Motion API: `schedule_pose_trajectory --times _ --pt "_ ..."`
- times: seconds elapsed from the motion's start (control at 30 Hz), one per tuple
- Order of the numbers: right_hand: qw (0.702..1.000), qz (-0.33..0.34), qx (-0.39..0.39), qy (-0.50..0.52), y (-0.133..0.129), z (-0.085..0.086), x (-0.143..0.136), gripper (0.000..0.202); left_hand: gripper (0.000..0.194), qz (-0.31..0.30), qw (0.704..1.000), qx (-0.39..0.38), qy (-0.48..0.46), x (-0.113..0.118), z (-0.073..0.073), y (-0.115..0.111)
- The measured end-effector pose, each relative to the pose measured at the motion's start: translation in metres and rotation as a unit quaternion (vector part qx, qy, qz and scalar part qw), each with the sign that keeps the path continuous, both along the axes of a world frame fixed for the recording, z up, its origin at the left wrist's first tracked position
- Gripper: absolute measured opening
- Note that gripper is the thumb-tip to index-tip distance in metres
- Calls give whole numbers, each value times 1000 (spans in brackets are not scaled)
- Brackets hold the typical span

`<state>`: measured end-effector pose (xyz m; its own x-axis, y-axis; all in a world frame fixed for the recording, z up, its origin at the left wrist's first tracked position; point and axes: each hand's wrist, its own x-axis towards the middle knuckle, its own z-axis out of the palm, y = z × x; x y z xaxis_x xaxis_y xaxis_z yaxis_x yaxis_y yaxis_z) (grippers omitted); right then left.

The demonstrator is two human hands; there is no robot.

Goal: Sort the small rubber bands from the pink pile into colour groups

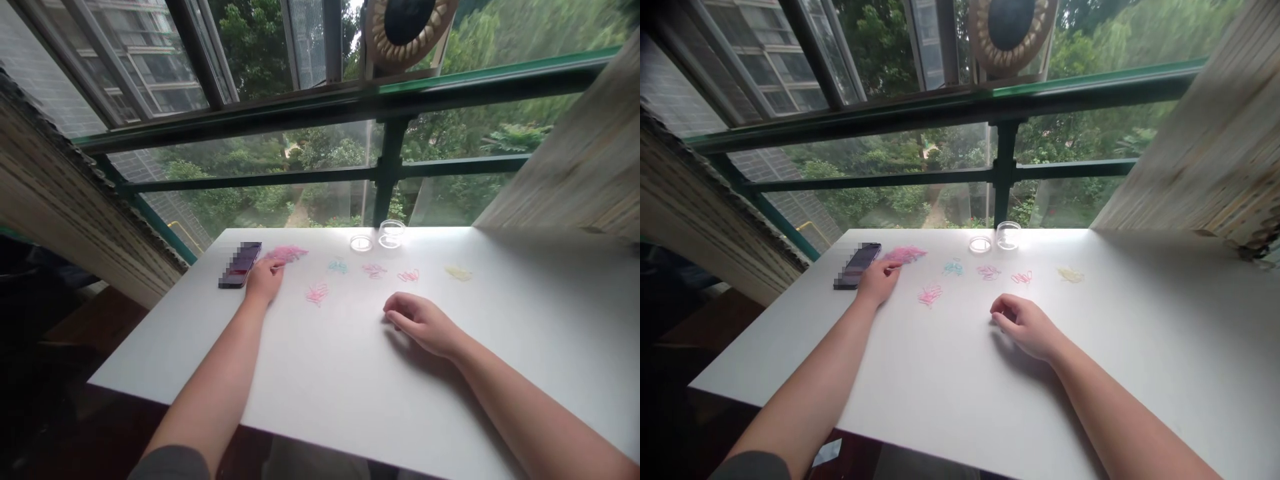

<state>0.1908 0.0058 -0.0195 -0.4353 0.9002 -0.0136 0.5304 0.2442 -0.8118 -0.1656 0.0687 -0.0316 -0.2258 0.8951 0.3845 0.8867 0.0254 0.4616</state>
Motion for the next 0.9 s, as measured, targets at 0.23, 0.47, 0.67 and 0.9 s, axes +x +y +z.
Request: schedule_pose_trajectory --times 0.23,0.47,0.67,0.9 --pt "1000 -5 8 6 0 1 -1 14 24 27 998 -16 48 7 2 10" --pt "1000 -14 7 15 2 -2 0 14 21 38 996 -28 74 8 3 18" --pt "1000 -17 3 13 1 -2 0 14 20 36 997 -20 61 7 2 17" --pt "1000 -17 2 4 0 1 -1 15 18 -5 997 74 -1 3 7 15"
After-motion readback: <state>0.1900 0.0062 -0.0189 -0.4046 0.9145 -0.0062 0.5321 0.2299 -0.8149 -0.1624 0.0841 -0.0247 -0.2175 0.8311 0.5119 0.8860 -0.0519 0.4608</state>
